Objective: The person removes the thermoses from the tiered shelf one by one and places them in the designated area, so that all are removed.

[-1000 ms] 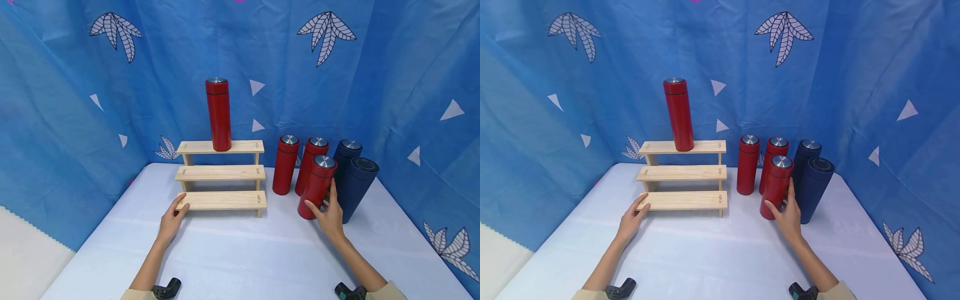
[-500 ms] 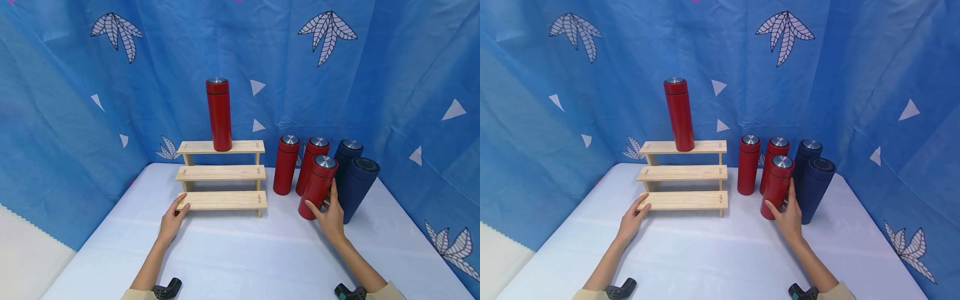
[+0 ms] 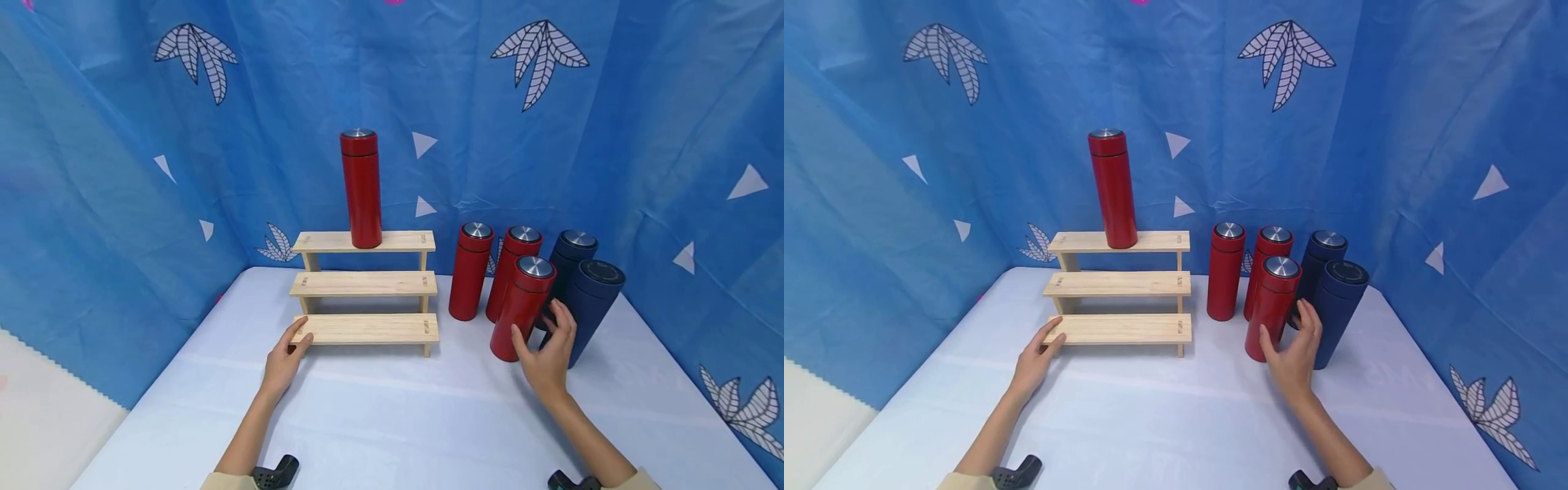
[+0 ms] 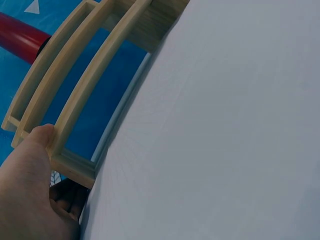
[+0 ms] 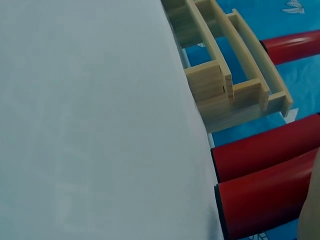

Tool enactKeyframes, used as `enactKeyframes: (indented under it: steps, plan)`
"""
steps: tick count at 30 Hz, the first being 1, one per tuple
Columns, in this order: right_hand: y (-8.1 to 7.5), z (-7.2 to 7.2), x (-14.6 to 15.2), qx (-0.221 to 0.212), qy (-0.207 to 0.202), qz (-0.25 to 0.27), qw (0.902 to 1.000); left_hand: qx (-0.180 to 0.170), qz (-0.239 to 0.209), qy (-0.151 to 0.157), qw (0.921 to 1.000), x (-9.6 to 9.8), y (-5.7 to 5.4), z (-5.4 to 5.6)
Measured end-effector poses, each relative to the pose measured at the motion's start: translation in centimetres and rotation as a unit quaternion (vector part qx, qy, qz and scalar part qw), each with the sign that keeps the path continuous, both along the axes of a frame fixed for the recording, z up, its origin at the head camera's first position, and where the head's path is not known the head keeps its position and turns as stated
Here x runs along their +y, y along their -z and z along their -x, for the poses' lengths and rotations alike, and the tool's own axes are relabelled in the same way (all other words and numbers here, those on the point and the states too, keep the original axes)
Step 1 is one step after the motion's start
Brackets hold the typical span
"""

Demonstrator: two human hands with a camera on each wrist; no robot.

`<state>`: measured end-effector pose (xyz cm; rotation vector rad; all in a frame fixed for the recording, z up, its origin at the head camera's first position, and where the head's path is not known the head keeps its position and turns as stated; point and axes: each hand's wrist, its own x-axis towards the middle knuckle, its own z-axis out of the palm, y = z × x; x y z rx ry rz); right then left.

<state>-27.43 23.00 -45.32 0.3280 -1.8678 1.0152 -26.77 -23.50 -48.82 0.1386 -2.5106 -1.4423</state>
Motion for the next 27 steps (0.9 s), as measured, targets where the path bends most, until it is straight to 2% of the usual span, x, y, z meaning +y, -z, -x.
enactKeyframes:
  steps: [3, 5, 9, 13, 18, 22, 27]
  plan:
    - [-0.8, -0.4, -0.6, 0.097, 0.008, -0.013, 0.9952, 0.001, 0.001, 0.002, 1.0, 0.0, 0.0, 0.1]
    - [-1.3, -0.6, -1.3, 0.145, 0.003, -0.019, 0.9892, -0.002, 0.001, 0.001, 1.0, 0.0, 0.1, 0.1]
    - [-1.9, -0.7, -3.4, 0.181, -0.041, -0.039, 0.9819, -0.005, 0.004, -0.003, 1.0, 0.0, 0.1, 0.1]
    - [-2.3, 0.0, -6.0, 0.158, -0.098, -0.074, 0.9798, -0.003, 0.003, -0.002, 1.0, 0.0, 0.2, 0.1]
    - [-3.2, 2.0, -10.0, 0.115, -0.154, -0.114, 0.9746, -0.001, 0.004, 0.005, 1.0, 0.0, 0.2, 0.1]
    - [-4.9, 4.3, -13.4, 0.087, -0.191, -0.125, 0.9697, 0.003, 0.005, 0.001, 1.0, -0.1, 0.1, -0.2]
    - [-7.8, 7.7, -16.4, 0.036, -0.227, -0.095, 0.9685, 0.008, 0.002, 0.008, 0.9999, -0.1, 0.0, -0.2]
